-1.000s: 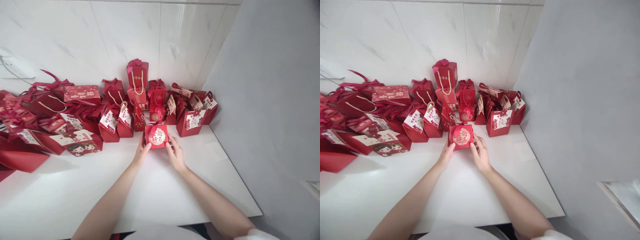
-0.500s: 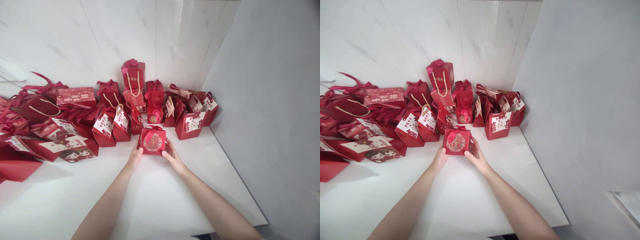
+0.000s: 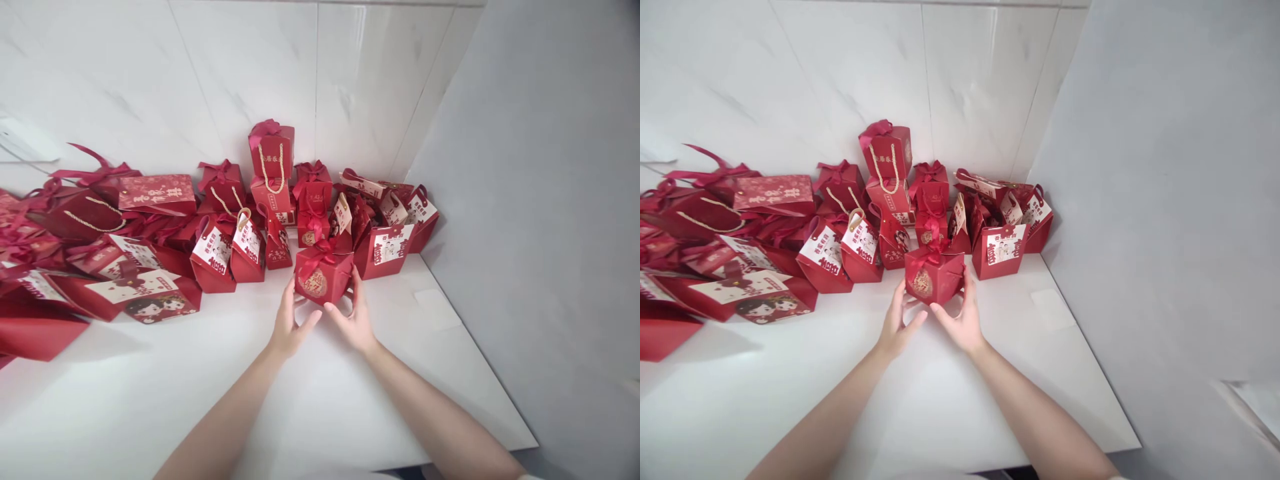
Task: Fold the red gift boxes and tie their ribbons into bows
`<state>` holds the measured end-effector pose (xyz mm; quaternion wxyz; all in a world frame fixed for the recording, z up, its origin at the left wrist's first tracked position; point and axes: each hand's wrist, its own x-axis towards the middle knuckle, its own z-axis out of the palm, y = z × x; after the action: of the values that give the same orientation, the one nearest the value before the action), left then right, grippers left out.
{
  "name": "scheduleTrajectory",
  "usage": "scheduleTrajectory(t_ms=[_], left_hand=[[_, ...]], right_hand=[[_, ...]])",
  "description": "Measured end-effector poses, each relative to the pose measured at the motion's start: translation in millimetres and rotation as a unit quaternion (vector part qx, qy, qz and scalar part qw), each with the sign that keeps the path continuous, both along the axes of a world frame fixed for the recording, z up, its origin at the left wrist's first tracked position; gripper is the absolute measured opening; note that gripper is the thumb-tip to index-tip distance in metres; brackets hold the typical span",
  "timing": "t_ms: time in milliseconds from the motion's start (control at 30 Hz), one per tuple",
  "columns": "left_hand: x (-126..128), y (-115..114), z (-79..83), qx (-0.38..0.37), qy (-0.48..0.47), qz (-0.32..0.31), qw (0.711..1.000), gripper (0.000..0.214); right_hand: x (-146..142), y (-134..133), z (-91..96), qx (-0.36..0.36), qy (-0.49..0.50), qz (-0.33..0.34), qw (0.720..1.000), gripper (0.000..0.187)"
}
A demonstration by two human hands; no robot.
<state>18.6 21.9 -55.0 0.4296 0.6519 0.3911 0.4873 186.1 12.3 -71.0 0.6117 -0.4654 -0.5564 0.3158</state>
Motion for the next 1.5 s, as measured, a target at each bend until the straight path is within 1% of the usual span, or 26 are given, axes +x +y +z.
scheduleTrajectory(t_ms=[67, 133, 200, 267, 333, 367, 433, 500, 567, 633, 667, 733, 833, 933, 1000, 1067, 1133, 1200, 1300, 1333, 1400, 1500], left_hand=[[3, 3, -1.6, -0.083, -0.09, -0.019, 0.992, 0.091], [2, 9, -3.5, -0.141, -0.162, 0.002, 0.977, 0.095], [-1, 16, -5.4, -0.202, -0.214, 0.016, 0.955, 0.084], [-6, 21, -6.4, -0.27, -0.251, 0.0, 0.93, 0.07], [-10, 24, -5.2, -0.315, -0.278, -0.02, 0.907, 0.067], [-12, 24, -3.6, -0.329, -0.286, -0.03, 0.899, 0.067], [-14, 22, 1.3, -0.357, -0.304, -0.063, 0.881, 0.07], [-15, 18, 7.5, -0.398, -0.338, -0.114, 0.845, 0.074], [-14, 14, 13.8, -0.438, -0.387, -0.15, 0.797, 0.074], [-13, 10, 19.3, -0.463, -0.43, -0.166, 0.757, 0.068], [-12, 8, 21.6, -0.469, -0.446, -0.167, 0.744, 0.062], [-11, 5, 25.1, -0.472, -0.473, -0.16, 0.727, 0.047], [-12, 2, 27.2, -0.463, -0.511, -0.129, 0.713, 0.027], [-15, 3, 26.7, -0.458, -0.525, -0.109, 0.709, 0.023], [-17, 4, 25.4, -0.457, -0.524, -0.112, 0.709, 0.025], [-17, 6, 23.4, -0.457, -0.518, -0.125, 0.712, 0.032], [-17, 9, 20.9, -0.459, -0.509, -0.137, 0.715, 0.047], [-17, 12, 18.7, -0.462, -0.5, -0.139, 0.719, 0.062], [-19, 15, 17.3, -0.474, -0.472, -0.146, 0.729, 0.07], [-19, 16, 17.6, -0.483, -0.461, -0.155, 0.728, 0.072], [-19, 14, 18.6, -0.504, -0.448, -0.173, 0.717, 0.076], [-15, 9, 19.0, -0.517, -0.451, -0.186, 0.703, 0.08]], right_hand=[[1, -4, 3.6, 0.039, -0.071, 0.002, 0.997, 0.089], [2, -8, 6.6, 0.055, -0.113, 0.005, 0.992, 0.075], [3, -9, 8.4, 0.048, -0.115, -0.007, 0.992, 0.058], [3, -9, 8.9, 0.041, -0.099, -0.033, 0.994, 0.047], [3, -7, 8.1, 0.038, -0.072, -0.046, 0.996, 0.047], [3, -7, 7.2, 0.033, -0.052, -0.039, 0.997, 0.051], [1, -6, 4.7, 0.011, -0.008, -0.005, 1.0, 0.057], [-1, -6, 2.1, -0.014, 0.028, 0.026, 0.999, 0.058], [-2, -7, 0.6, -0.022, 0.047, 0.031, 0.998, 0.055], [-3, -8, 0.8, -0.015, 0.054, 0.026, 0.998, 0.051], [-2, -8, 1.3, -0.009, 0.056, 0.025, 0.998, 0.049], [-1, -9, 2.8, 0.004, 0.061, 0.03, 0.998, 0.048], [2, -8, 3.7, 0.016, 0.067, 0.042, 0.997, 0.05], [2, -7, 2.3, 0.01, 0.07, 0.052, 0.996, 0.051], [0, -7, 1.3, 0.007, 0.067, 0.06, 0.996, 0.05], [-1, -8, 1.2, 0.015, 0.054, 0.061, 0.997, 0.05], [0, -9, 2.6, 0.035, 0.023, 0.052, 0.998, 0.052], [2, -10, 5.4, 0.06, -0.033, 0.041, 0.997, 0.058], [6, -10, 10.3, 0.083, -0.113, 0.036, 0.989, 0.065], [6, -10, 11.7, 0.084, -0.127, 0.038, 0.988, 0.067], [6, -9, 13.5, 0.081, -0.141, 0.044, 0.986, 0.07], [4, -9, 14.6, 0.076, -0.155, 0.06, 0.983, 0.075]])
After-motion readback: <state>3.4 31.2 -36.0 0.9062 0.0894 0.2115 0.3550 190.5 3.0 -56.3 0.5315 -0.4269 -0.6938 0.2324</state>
